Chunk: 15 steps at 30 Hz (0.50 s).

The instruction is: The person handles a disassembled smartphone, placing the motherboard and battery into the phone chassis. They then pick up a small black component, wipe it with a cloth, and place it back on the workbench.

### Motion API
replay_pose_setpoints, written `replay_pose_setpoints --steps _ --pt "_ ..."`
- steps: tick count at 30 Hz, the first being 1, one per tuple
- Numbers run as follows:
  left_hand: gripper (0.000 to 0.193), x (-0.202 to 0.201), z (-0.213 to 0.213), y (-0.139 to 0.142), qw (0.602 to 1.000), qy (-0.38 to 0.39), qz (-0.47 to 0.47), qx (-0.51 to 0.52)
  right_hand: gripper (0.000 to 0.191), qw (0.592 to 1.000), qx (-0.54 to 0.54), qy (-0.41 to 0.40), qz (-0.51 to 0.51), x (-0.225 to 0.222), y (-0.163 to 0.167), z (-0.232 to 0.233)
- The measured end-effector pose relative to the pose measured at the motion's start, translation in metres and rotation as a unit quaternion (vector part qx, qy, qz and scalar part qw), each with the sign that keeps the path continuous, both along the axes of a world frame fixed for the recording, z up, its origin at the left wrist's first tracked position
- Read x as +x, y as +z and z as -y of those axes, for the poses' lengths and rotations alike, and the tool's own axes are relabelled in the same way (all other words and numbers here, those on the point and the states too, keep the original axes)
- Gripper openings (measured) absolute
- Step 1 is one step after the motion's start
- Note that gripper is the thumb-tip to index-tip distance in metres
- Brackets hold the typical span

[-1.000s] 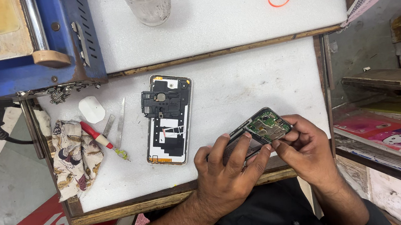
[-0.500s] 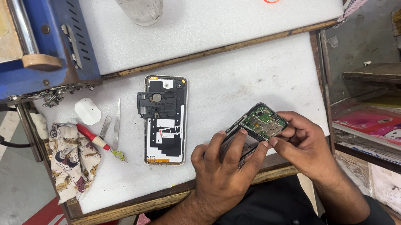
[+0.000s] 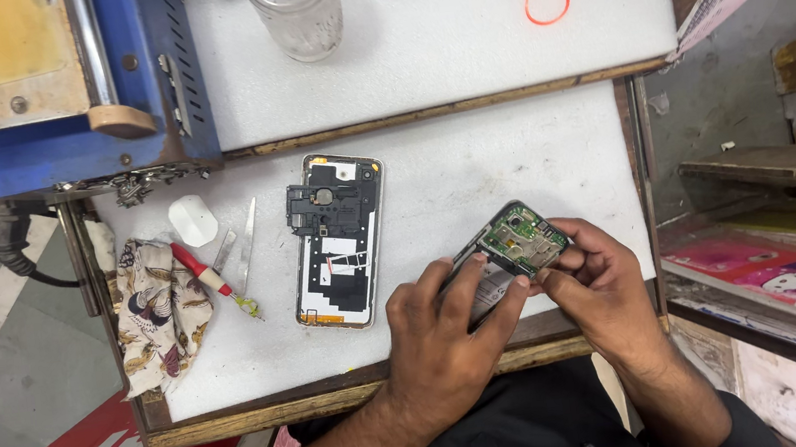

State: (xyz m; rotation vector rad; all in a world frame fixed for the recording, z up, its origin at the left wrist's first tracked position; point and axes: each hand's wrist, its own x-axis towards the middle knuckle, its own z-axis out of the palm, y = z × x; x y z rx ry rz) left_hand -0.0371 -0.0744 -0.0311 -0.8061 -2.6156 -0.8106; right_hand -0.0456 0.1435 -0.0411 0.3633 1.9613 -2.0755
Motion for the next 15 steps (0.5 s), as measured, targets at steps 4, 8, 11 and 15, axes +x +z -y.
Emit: replay_pose_setpoints --steps 4,8,11,15 --pt "0.057 -0.004 0.021 0.028 0.994 -0.011 0.066 0.086 0.040 1.000 0.009 0.016 -0.010 -0.004 0.012 0.003" --pt "0.068 -0.006 0.038 0.041 0.964 -0.006 0.219 0.152 0.047 0.999 -0.028 0.044 0.006 -0.008 0.027 0.008" --pt "0.065 -0.003 0.045 0.047 0.935 0.000 0.297 0.191 0.055 0.995 -0.035 0.089 0.026 -0.012 0.044 0.006" --pt "0.065 -0.002 0.044 0.058 0.884 0.022 0.410 0.222 0.055 0.992 -0.045 0.119 0.023 -0.021 0.061 0.006"
